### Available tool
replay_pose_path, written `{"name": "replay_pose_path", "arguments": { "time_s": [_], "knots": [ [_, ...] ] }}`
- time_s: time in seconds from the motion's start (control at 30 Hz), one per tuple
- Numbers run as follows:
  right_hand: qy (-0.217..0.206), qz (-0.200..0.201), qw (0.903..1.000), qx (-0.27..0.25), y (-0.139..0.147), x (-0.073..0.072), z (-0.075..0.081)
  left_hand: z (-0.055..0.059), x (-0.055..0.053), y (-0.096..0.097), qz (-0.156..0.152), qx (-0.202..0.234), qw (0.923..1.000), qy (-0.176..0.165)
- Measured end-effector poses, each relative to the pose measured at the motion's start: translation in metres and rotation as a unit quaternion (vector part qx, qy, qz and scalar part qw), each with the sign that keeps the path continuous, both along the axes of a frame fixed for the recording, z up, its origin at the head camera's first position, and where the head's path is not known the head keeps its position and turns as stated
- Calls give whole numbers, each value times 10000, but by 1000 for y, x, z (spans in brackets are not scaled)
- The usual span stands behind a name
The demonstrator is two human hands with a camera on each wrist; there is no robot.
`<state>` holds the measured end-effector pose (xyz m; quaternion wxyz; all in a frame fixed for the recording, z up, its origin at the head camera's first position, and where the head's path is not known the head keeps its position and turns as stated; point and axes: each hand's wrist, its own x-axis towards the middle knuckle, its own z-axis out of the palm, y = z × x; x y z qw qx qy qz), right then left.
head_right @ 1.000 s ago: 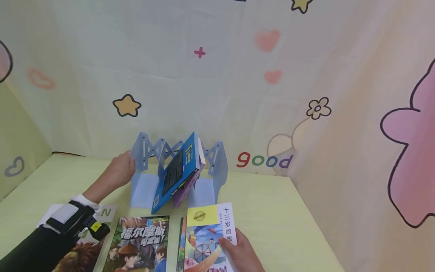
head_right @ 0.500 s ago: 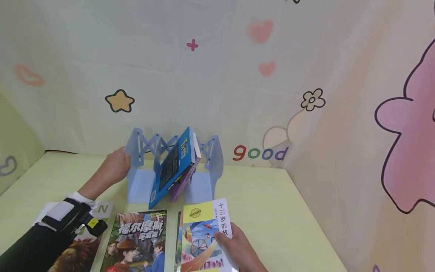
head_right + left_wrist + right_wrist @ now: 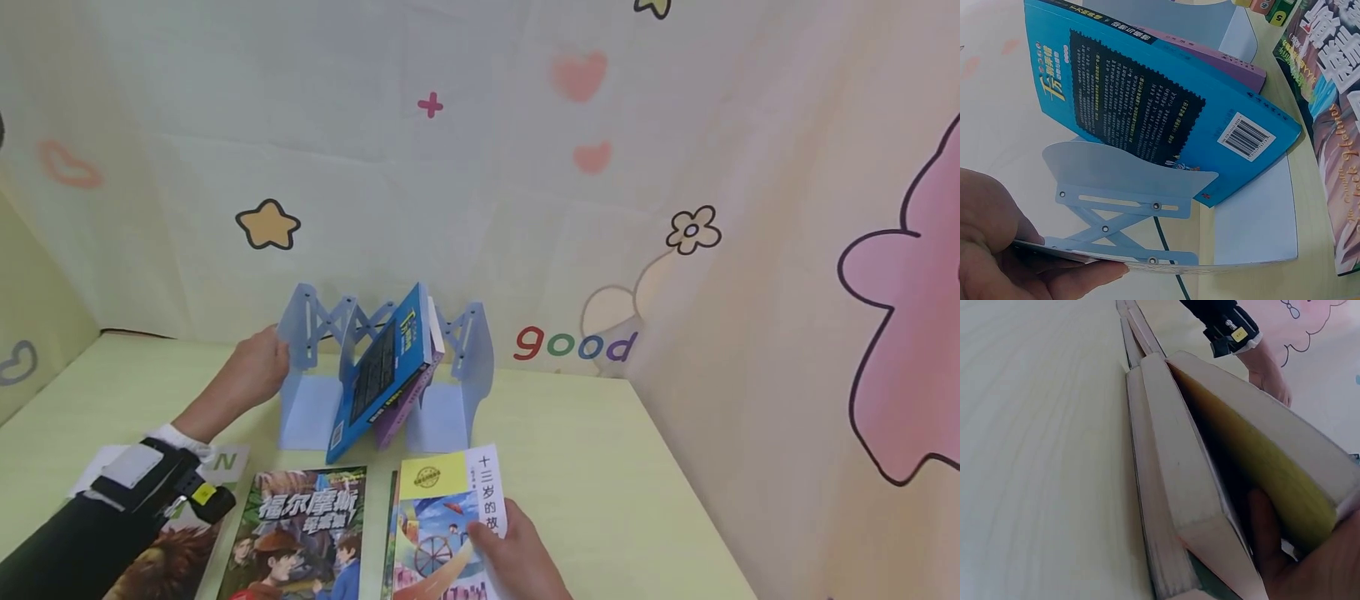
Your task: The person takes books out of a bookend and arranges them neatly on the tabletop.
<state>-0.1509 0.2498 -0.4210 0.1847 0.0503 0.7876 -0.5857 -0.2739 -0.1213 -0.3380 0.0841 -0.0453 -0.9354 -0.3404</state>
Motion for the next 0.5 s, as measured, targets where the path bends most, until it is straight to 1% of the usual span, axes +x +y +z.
{"name": "replay_pose_path", "arguments": {
  "time_s": [0.13,0.23,0.3,0.4,0.5],
  "knots": [
    [192,-52,9996,193,-3,1,-1,1,1,-1,9,-48,10000,43],
    [508,-18,9965,663,-5,2,0,1,1,0,6,-33,10000,56],
    [684,-14,9916,1097,-8,2,1,0,1,0,-4,-33,10000,74],
    [791,-77,9830,1655,-11,3,3,0,1,-1,-14,10,10000,65],
    [782,-213,9724,2189,-14,3,4,-1,1,0,-3,105,9999,9]
  ]
}}
